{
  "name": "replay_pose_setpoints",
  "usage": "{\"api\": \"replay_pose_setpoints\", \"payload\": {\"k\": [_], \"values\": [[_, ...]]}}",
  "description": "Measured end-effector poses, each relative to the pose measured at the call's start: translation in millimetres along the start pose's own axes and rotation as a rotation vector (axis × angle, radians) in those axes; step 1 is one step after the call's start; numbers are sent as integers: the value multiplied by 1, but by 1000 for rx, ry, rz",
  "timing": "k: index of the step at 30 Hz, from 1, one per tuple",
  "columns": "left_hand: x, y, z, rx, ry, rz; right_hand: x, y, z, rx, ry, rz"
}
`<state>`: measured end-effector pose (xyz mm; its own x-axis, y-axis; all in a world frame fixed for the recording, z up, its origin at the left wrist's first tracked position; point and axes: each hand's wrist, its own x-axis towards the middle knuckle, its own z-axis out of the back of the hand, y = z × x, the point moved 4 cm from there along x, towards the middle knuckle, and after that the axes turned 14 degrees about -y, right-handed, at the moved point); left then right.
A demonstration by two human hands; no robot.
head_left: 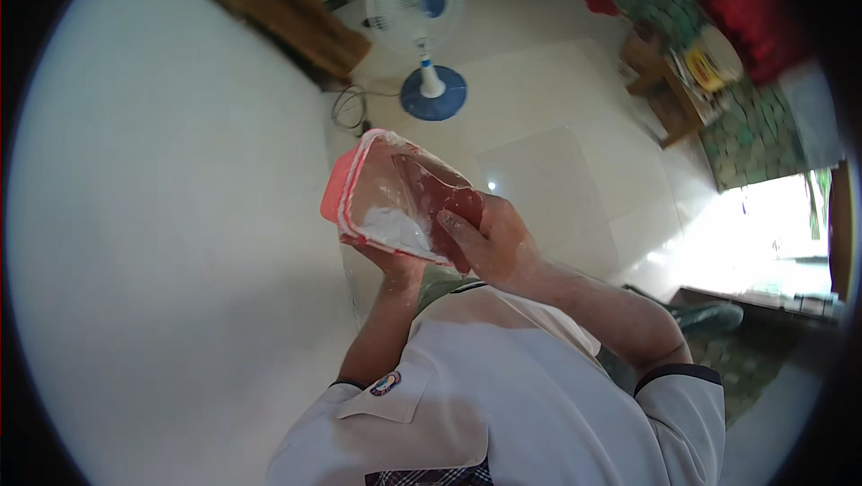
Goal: Applying white putty to a wall and preparing the surface using a scraper and other tools.
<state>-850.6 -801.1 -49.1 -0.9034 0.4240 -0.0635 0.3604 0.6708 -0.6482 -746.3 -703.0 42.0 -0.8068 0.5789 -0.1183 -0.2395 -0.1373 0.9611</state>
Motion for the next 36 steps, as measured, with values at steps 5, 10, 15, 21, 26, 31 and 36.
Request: {"api": "replay_pose_setpoints", "payload": {"k": [5, 10, 15, 21, 26, 31, 36], "values": [[52, 63, -21, -18, 166, 160, 32, -16, 43, 126, -231, -142], [112, 114, -54, -212, 250, 574, 87, -8, 77, -102, -279, 197], [180, 146, -95, -426, 277, 898, 162, 13, 118, -171, -179, 141], [246, 203, -106, -497, 273, 1090, 243, 44, 182, -390, -248, 42], [295, 269, -148, -426, 355, 1153, 289, 10, 237, -318, -398, -16], [345, 346, -208, -379, 474, 1163, 340, -25, 308, -146, -470, -85], [398, 411, -277, -373, 573, 1065, 393, -54, 374, 104, -469, -223]]}}
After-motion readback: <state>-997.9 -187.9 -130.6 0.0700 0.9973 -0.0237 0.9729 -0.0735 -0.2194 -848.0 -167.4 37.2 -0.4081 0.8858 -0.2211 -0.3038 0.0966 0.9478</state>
